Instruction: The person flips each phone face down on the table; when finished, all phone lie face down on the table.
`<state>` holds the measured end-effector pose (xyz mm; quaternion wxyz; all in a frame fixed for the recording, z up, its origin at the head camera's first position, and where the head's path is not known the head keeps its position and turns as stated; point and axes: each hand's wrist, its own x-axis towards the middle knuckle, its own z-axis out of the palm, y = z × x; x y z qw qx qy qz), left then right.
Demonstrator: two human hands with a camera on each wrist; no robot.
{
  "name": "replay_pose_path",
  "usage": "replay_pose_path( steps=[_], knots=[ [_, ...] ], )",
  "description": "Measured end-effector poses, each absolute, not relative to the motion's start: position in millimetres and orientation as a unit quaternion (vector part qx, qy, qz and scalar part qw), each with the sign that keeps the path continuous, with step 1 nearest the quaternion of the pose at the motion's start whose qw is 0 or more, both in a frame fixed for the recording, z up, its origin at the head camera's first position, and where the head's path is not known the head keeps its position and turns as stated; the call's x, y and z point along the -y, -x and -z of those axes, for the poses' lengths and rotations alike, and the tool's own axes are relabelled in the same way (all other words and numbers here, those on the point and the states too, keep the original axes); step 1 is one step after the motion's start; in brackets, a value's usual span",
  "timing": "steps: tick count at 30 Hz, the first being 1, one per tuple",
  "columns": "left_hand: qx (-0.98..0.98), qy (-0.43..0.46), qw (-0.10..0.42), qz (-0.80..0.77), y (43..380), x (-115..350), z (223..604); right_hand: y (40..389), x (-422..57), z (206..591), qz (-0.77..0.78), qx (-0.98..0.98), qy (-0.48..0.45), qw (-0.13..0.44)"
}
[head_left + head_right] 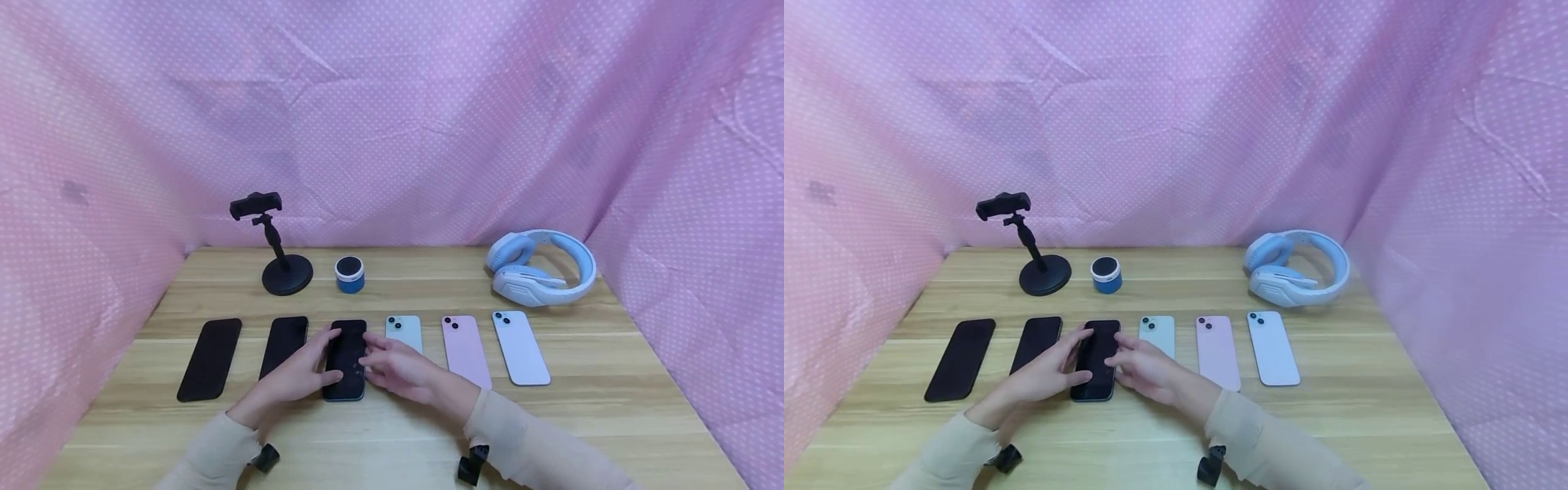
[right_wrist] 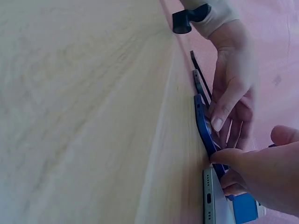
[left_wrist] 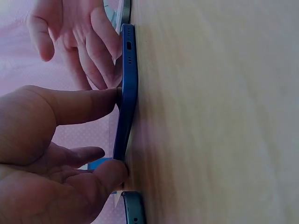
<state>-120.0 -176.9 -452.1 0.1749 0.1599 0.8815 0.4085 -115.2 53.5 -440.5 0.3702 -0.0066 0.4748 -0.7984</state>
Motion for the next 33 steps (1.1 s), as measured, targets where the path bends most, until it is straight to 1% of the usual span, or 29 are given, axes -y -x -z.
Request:
replay_pose_path(
  steps=[4, 10, 17, 26, 33],
  knots=[
    [-0.88, -0.161, 0.173, -0.413, 119.9, 175.3, 452.0, 118.4, -57.7, 442.1, 0.809, -0.454, 0.002, 0.373],
    [-0.881, -0.157, 0.163, -0.415, 118.6, 170.5, 450.3, 121.1, -60.3, 443.5, 0.808, -0.439, 0.013, 0.393],
    [-0.877, -0.136, 0.157, -0.433, 121.0, 166.4, 446.3, 123.3, -60.8, 440.8, 0.815, -0.431, 0.014, 0.388],
    [-0.792, -0.09, 0.196, -0.571, 132.3, 163.8, 450.0, 130.4, -69.2, 429.3, 0.839, -0.408, 0.004, 0.36],
    [-0.779, -0.093, 0.212, -0.582, 137.8, 157.5, 450.8, 133.8, -73.0, 428.4, 0.832, -0.432, 0.011, 0.348]
  ],
)
